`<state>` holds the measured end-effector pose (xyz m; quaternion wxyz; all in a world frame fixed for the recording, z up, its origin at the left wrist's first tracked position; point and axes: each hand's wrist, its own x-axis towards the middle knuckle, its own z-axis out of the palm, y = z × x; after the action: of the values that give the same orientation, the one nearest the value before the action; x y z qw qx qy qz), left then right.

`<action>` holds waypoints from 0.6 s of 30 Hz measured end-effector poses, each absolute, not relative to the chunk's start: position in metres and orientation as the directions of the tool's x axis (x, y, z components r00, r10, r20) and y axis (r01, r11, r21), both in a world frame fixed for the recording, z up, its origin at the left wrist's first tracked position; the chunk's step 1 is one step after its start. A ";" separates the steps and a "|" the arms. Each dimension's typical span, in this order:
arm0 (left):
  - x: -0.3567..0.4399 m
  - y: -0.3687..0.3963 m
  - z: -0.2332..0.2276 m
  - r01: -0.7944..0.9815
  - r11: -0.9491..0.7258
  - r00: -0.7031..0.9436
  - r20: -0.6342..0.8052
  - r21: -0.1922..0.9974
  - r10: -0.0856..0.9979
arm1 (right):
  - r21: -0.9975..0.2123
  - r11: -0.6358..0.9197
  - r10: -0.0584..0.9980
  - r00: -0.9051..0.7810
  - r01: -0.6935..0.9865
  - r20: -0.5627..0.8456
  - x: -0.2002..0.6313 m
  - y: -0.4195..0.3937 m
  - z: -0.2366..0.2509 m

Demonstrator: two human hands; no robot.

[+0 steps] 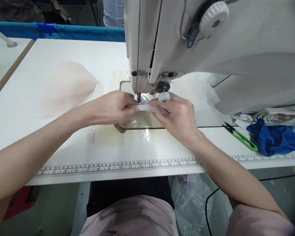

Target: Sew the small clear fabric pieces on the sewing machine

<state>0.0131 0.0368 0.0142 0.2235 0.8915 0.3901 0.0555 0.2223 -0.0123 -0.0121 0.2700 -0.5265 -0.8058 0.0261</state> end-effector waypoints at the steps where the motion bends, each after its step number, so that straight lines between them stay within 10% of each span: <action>1: 0.012 0.039 0.014 0.674 -0.587 0.688 -0.091 0.449 0.720 | -0.325 0.441 0.859 -0.287 0.837 0.425 0.222 -0.011 -0.013; 12: 0.002 0.027 -0.006 0.443 -0.592 0.725 0.119 0.674 0.678 | -0.401 0.459 0.884 -0.360 0.793 0.299 0.219 -0.014 -0.007; 15: 0.001 0.015 -0.021 0.395 -0.741 0.759 0.261 0.543 0.596 | -0.346 0.531 0.847 -0.470 0.774 0.249 0.221 -0.020 -0.008; 18: 0.000 0.003 -0.034 0.395 -0.904 0.798 0.427 0.162 0.426 | -0.213 0.664 0.742 -0.598 0.717 0.303 0.223 -0.022 -0.014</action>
<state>0.0003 0.0033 -0.0338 0.0325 0.9476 0.2165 0.2326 0.2235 -0.0222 -0.0140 0.1855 -0.4084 -0.8931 0.0343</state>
